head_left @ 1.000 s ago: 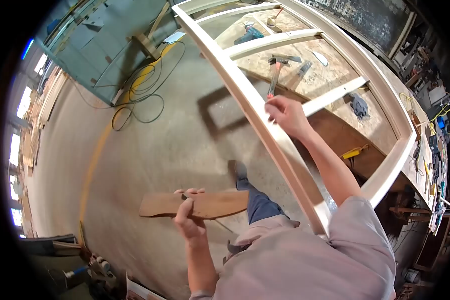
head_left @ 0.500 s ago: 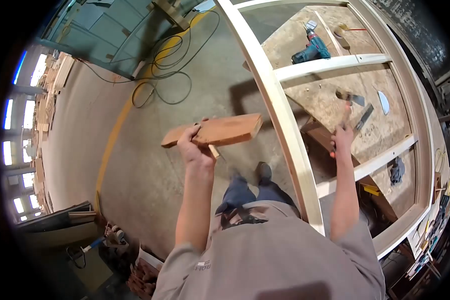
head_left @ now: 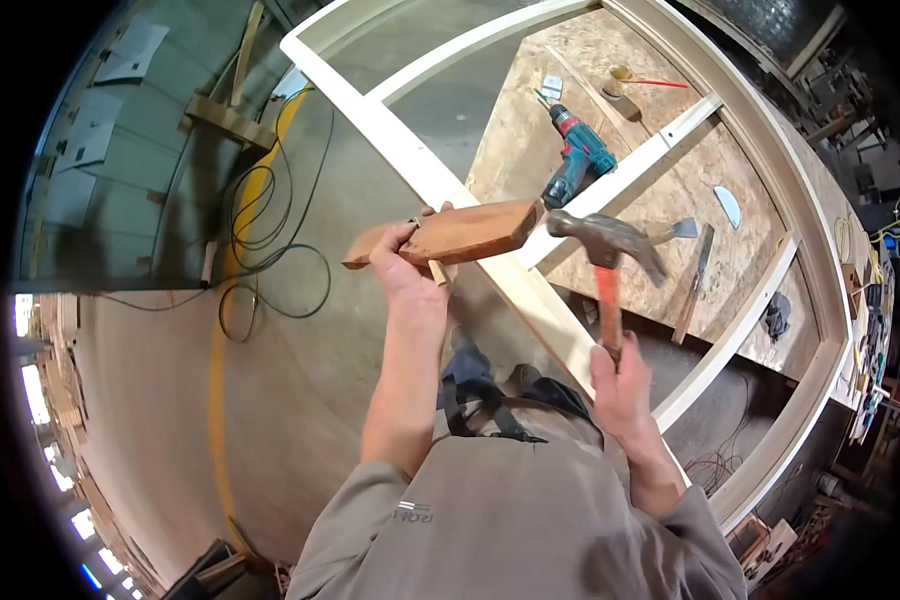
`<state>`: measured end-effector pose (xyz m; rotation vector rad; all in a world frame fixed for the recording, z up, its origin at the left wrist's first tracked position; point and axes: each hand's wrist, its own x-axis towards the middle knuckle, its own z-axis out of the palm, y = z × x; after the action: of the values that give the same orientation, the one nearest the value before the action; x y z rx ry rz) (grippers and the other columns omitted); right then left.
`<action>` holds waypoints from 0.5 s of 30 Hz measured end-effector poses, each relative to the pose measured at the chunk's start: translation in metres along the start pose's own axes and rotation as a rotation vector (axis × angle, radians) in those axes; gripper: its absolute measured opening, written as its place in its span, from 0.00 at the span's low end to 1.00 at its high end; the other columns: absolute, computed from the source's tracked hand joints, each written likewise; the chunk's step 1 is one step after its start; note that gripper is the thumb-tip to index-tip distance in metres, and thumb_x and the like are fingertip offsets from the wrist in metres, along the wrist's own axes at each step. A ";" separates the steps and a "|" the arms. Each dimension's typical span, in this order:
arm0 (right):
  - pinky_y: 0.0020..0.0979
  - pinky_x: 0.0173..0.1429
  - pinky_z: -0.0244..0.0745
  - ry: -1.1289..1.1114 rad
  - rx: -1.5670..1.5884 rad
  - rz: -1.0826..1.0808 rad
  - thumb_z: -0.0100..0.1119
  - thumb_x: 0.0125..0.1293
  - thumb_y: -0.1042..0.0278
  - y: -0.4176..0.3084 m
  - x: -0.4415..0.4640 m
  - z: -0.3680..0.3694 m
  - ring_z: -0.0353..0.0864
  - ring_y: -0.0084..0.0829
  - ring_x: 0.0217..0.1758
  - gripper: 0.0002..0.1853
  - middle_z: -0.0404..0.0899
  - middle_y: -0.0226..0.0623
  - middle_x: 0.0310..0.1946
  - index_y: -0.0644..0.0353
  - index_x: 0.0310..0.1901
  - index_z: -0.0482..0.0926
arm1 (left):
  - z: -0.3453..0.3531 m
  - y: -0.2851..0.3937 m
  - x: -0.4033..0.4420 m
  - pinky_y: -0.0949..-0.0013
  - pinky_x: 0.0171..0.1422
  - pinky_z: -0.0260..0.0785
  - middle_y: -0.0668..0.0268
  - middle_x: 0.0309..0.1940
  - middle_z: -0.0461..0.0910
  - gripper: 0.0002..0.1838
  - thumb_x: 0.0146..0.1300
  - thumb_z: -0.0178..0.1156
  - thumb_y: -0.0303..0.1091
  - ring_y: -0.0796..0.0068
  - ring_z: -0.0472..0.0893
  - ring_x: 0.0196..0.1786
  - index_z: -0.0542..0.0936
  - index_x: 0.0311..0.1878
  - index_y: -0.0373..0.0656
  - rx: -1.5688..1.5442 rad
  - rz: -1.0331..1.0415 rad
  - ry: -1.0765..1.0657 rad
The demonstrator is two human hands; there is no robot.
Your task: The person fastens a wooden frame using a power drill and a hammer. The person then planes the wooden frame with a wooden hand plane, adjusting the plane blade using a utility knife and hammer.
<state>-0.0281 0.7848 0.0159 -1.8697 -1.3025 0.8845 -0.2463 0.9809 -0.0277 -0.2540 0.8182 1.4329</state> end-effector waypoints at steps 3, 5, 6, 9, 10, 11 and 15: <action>0.50 0.35 0.71 0.064 0.258 0.044 0.59 0.77 0.62 0.007 0.003 0.006 0.79 0.65 0.31 0.14 0.77 0.57 0.27 0.67 0.47 0.71 | 0.012 0.009 0.019 0.38 0.73 0.72 0.55 0.47 0.80 0.15 0.59 0.54 0.28 0.42 0.81 0.61 0.73 0.49 0.33 0.069 0.003 0.017; 0.50 0.34 0.71 0.060 0.217 0.030 0.59 0.77 0.61 0.004 0.011 0.014 0.79 0.64 0.30 0.15 0.77 0.57 0.26 0.67 0.47 0.71 | 0.018 0.009 0.031 0.38 0.73 0.72 0.54 0.47 0.80 0.16 0.58 0.54 0.28 0.42 0.81 0.62 0.72 0.49 0.33 0.046 -0.032 0.017; 0.50 0.34 0.70 0.033 0.076 0.033 0.59 0.77 0.61 -0.008 0.022 0.021 0.79 0.63 0.30 0.15 0.77 0.57 0.26 0.67 0.47 0.71 | 0.025 0.006 0.028 0.39 0.73 0.72 0.54 0.47 0.81 0.15 0.57 0.54 0.28 0.42 0.81 0.62 0.73 0.47 0.33 0.045 -0.047 0.019; 0.46 0.33 0.71 -0.010 0.051 0.065 0.60 0.76 0.60 0.002 0.043 0.020 0.78 0.57 0.27 0.16 0.77 0.54 0.25 0.67 0.46 0.73 | 0.028 0.003 0.029 0.39 0.73 0.72 0.54 0.46 0.81 0.13 0.57 0.55 0.27 0.41 0.81 0.61 0.73 0.45 0.33 0.040 -0.056 0.042; 0.45 0.33 0.72 0.016 0.059 0.054 0.61 0.76 0.60 0.007 0.045 0.017 0.78 0.56 0.27 0.15 0.77 0.53 0.25 0.66 0.45 0.74 | 0.030 0.002 0.034 0.39 0.72 0.72 0.54 0.46 0.81 0.12 0.57 0.54 0.27 0.41 0.81 0.61 0.73 0.44 0.33 0.032 -0.042 0.045; 0.45 0.33 0.72 0.031 0.070 0.058 0.61 0.76 0.60 0.011 0.042 0.014 0.78 0.55 0.26 0.15 0.77 0.52 0.25 0.66 0.45 0.74 | 0.025 0.001 0.035 0.39 0.71 0.73 0.54 0.46 0.81 0.16 0.58 0.54 0.29 0.41 0.82 0.60 0.72 0.49 0.34 0.082 -0.009 -0.013; 0.38 0.32 0.71 0.143 0.099 0.046 0.64 0.74 0.62 0.053 0.048 -0.010 0.74 0.33 0.23 0.13 0.75 0.41 0.22 0.64 0.43 0.77 | 0.030 -0.012 0.009 0.44 0.67 0.75 0.52 0.45 0.81 0.30 0.59 0.53 0.30 0.43 0.83 0.57 0.65 0.66 0.35 0.338 0.178 -0.263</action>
<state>0.0187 0.8151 -0.0302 -1.8560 -1.1143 0.8078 -0.2254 1.0039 -0.0158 0.2656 0.8645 1.4285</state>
